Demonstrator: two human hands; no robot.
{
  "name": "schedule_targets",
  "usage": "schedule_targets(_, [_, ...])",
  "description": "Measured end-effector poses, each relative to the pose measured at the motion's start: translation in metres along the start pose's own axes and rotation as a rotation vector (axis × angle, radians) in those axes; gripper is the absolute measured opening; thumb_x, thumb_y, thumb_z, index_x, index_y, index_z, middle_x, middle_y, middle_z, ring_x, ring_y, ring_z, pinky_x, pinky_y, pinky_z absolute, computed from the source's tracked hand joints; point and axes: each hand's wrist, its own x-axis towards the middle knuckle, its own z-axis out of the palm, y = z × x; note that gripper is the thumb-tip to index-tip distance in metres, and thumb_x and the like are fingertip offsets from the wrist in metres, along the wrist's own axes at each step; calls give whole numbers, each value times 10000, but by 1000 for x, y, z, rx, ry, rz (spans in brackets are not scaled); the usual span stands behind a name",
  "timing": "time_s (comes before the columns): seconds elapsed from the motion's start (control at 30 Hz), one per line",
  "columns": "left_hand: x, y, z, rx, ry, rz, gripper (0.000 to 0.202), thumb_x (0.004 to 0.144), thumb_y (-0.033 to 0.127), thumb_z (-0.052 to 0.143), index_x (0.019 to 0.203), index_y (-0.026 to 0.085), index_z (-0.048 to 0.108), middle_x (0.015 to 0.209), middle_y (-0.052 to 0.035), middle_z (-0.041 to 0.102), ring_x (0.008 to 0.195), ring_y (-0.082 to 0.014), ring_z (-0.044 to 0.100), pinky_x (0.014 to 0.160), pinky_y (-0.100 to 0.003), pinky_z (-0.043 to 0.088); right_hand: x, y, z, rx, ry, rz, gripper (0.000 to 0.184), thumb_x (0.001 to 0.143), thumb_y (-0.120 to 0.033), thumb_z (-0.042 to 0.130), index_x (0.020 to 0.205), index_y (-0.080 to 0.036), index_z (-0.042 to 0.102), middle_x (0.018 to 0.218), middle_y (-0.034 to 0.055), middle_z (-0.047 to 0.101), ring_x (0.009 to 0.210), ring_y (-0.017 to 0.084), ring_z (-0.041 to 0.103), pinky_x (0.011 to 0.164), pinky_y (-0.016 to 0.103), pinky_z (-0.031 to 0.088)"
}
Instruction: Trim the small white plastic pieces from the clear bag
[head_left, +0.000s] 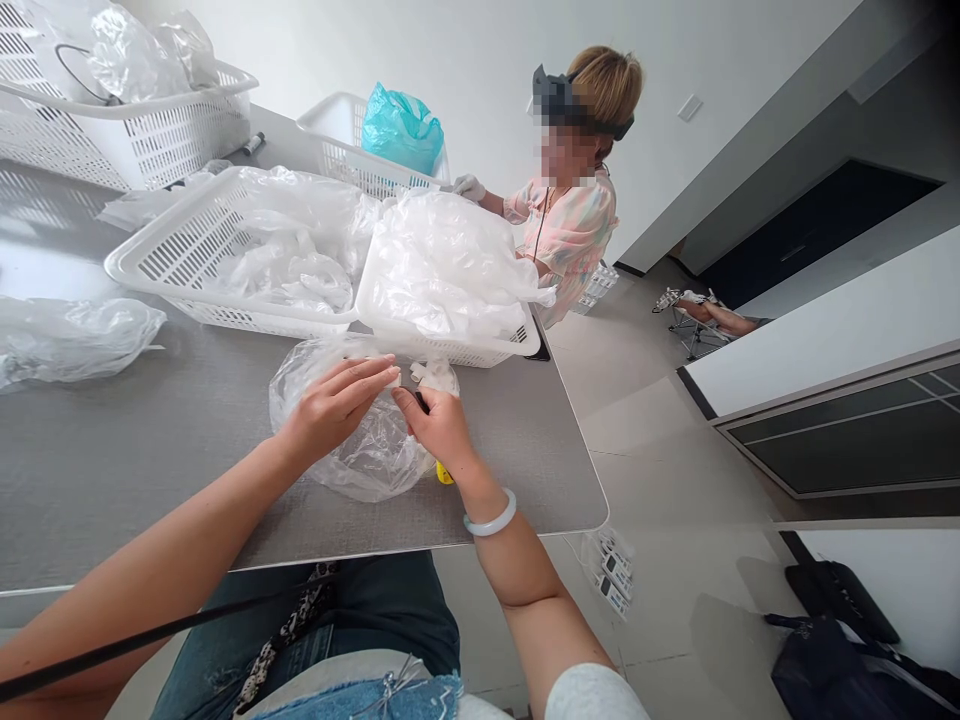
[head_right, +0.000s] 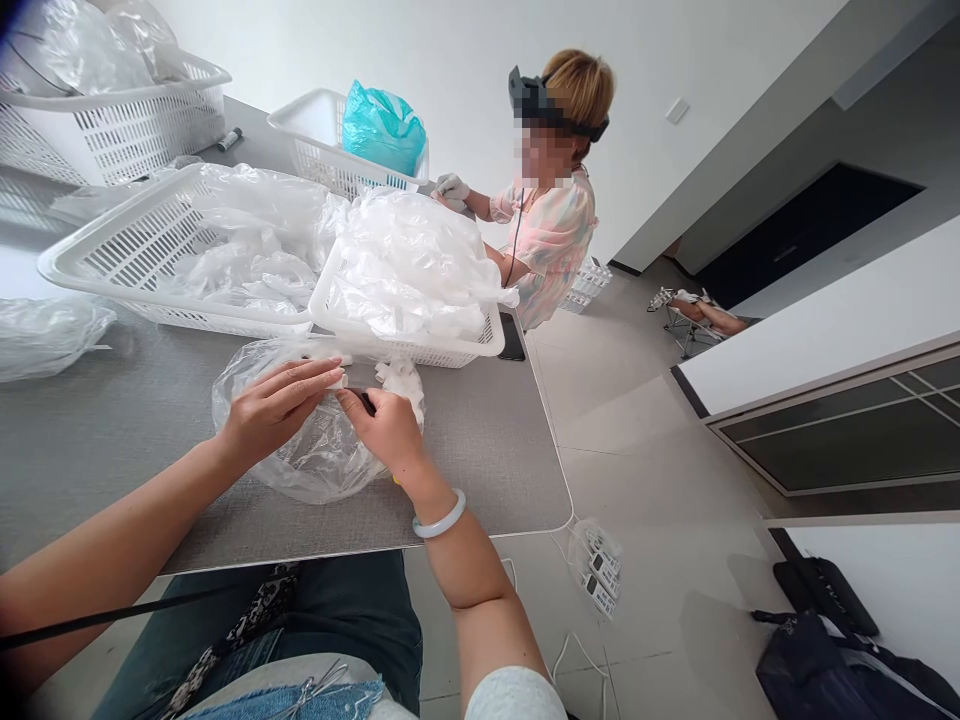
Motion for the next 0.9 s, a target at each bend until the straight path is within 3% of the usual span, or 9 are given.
schedule_targets(0.13, [0, -1, 0, 28, 8, 40, 323, 982, 109, 551, 1231, 263, 688, 1208, -90, 771, 1017, -221, 759, 864, -359, 616, -1, -2, -1, 54, -54, 25, 604, 932, -704, 464, 539, -248, 426, 477, -31, 477, 484, 128, 493, 538, 274, 411])
schedule_targets(0.33, [-2, -3, 0, 12, 22, 40, 356, 986, 116, 552, 1276, 282, 675, 1228, -88, 761, 1013, -218, 751, 866, -367, 616, -1, -1, 0, -31, -7, 26, 630, 945, -738, 387, 553, -248, 440, 532, -2, 531, 537, 147, 541, 566, 284, 437])
schedule_targets(0.5, [-2, -3, -1, -58, -30, -13, 333, 1008, 158, 496, 1185, 309, 733, 1249, -77, 752, 1080, -244, 722, 884, -409, 615, -1, -5, -2, 285, -154, 115, 662, 885, -814, 406, 549, -244, 446, 465, -30, 498, 399, 108, 470, 455, 261, 432])
schedule_targets(0.6, [0, -1, 0, -131, -42, -141, 285, 1008, 242, 506, 1065, 299, 779, 1166, -73, 780, 1052, -249, 730, 883, -408, 617, -2, -7, -6, 407, -191, 100, 670, 862, -848, 383, 578, -244, 438, 462, -40, 496, 383, 102, 465, 422, 248, 435])
schedule_targets(0.67, [2, 2, 1, -196, -26, -291, 243, 987, 335, 560, 1063, 287, 785, 1136, -76, 784, 1003, -245, 738, 854, -388, 624, -2, -7, -9, 383, -135, 48, 681, 864, -857, 354, 585, -240, 429, 474, -39, 502, 401, 98, 480, 447, 241, 453])
schedule_targets(0.8, [5, 9, 0, -419, -8, -552, 340, 892, 485, 682, 1099, 238, 789, 1070, -88, 773, 839, -212, 725, 691, -312, 631, -3, -2, -11, 65, 74, -99, 690, 885, -850, 306, 610, -231, 438, 549, -22, 518, 501, 103, 506, 516, 231, 427])
schedule_targets(0.9, [8, 13, -1, -615, -32, -657, 406, 830, 527, 750, 1088, 218, 795, 1012, -86, 772, 797, -204, 717, 692, -313, 643, -4, 1, -10, -225, 162, -168, 676, 922, -820, 256, 653, -230, 446, 589, -15, 491, 537, 113, 467, 512, 239, 353])
